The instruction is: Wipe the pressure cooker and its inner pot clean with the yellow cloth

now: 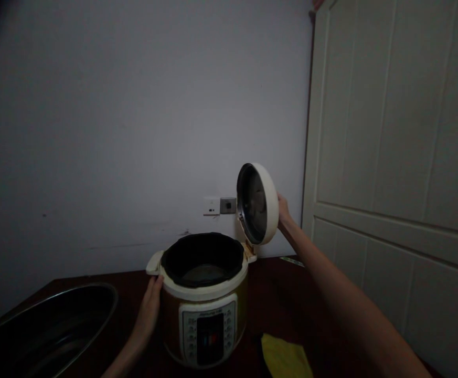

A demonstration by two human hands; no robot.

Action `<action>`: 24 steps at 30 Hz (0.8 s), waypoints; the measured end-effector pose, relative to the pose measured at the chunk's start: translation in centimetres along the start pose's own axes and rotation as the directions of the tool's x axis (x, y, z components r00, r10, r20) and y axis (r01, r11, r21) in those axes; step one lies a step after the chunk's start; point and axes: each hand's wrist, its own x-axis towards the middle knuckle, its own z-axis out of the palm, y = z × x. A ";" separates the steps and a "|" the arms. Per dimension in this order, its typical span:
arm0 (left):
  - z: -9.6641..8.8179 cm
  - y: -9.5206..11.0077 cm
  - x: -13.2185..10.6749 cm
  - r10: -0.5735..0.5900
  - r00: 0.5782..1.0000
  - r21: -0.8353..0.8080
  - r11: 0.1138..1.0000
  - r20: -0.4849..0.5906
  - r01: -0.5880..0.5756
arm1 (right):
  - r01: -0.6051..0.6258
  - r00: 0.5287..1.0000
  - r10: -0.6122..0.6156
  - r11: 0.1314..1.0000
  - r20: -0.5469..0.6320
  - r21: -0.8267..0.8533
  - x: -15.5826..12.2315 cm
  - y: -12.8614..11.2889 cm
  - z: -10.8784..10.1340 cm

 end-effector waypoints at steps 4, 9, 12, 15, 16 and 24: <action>0.0 0.0 -0.1 -0.004 1.000 -0.009 1.000 0.003 0.004 | 0.048 0.999 -0.046 0.997 0.028 -0.060 0.8 -0.3 2.8; 0.0 -0.6 0.1 -0.014 1.000 0.000 1.000 -0.015 0.014 | 0.169 0.970 -0.112 0.949 0.217 -0.266 0.5 -0.6 6.6; -0.1 -0.9 0.3 -0.021 0.999 0.018 1.000 -0.048 0.022 | 0.267 0.934 -0.158 0.903 0.319 -0.336 -0.4 -0.8 8.4; -0.1 -1.1 0.3 0.017 0.999 0.015 1.000 -0.047 -0.016 | 0.346 0.896 -0.164 0.841 0.413 -0.416 -1.3 -0.9 9.8; -0.1 -1.1 0.3 0.031 0.999 0.014 0.999 -0.043 -0.030 | 0.369 0.882 -0.162 0.823 0.443 -0.432 -1.6 -0.9 10.1; -0.1 -0.8 0.1 0.092 0.996 -0.004 0.996 -0.012 -0.092 | 0.489 0.782 -0.141 0.742 0.606 -0.459 -3.6 -0.1 12.2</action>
